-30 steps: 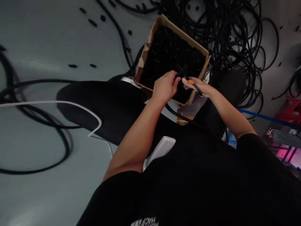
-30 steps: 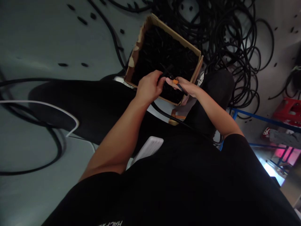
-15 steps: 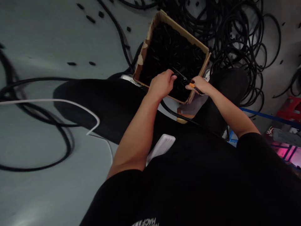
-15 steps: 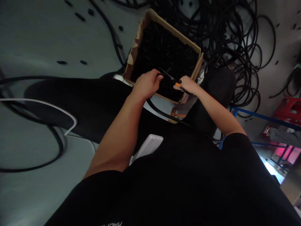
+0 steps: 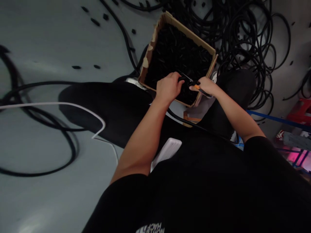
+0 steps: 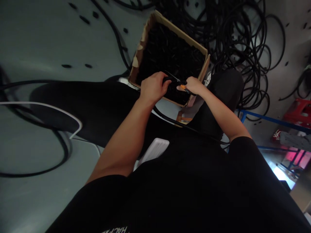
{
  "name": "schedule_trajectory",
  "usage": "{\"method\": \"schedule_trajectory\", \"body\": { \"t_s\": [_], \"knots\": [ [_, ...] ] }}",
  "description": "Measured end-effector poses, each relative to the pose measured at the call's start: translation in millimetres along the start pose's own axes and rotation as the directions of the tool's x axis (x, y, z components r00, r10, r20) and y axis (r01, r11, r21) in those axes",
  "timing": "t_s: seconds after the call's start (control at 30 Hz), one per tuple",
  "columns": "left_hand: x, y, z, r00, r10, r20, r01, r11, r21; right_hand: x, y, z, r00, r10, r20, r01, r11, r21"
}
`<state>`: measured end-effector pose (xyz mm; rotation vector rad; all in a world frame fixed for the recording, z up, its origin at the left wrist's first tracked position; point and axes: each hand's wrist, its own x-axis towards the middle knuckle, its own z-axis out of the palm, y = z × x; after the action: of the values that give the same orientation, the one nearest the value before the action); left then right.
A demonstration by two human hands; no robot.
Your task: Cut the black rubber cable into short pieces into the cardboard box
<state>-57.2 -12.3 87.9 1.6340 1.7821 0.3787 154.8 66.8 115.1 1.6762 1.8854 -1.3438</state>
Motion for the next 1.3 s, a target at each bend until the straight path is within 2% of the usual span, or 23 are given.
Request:
{"method": "schedule_trajectory", "body": {
  "t_s": [0.2,0.37,0.57,0.77,0.97,1.1,1.3],
  "knots": [
    [2,-7,-0.1,1.0,0.01,-0.024,-0.011,0.999,-0.041,3,2,0,0.999,-0.009,-0.041,0.005,0.996,-0.093],
    [3,-13,7.9,0.999,0.034,-0.038,-0.036,0.998,-0.047,0,3,4,0.979,-0.124,-0.163,0.092,0.977,-0.193],
    [7,-22,17.4,0.972,0.112,-0.204,-0.15,0.971,-0.184,-1,5,8,0.927,-0.26,-0.269,0.212,0.957,-0.196],
    [6,-19,16.1,0.964,0.114,-0.24,-0.168,0.962,-0.216,11,18,12,0.9,-0.318,-0.298,0.276,0.945,-0.174],
    [8,-27,22.4,0.935,0.155,-0.32,-0.242,0.936,-0.256,20,33,17,0.859,-0.352,-0.371,0.31,0.936,-0.169],
    [10,-31,24.5,0.935,0.147,-0.323,-0.239,0.933,-0.269,20,32,19,0.842,-0.369,-0.394,0.323,0.929,-0.18],
    [12,-33,25.6,0.928,0.135,-0.346,-0.241,0.928,-0.285,21,30,16,0.839,-0.38,-0.388,0.311,0.922,-0.231]
  ]
}}
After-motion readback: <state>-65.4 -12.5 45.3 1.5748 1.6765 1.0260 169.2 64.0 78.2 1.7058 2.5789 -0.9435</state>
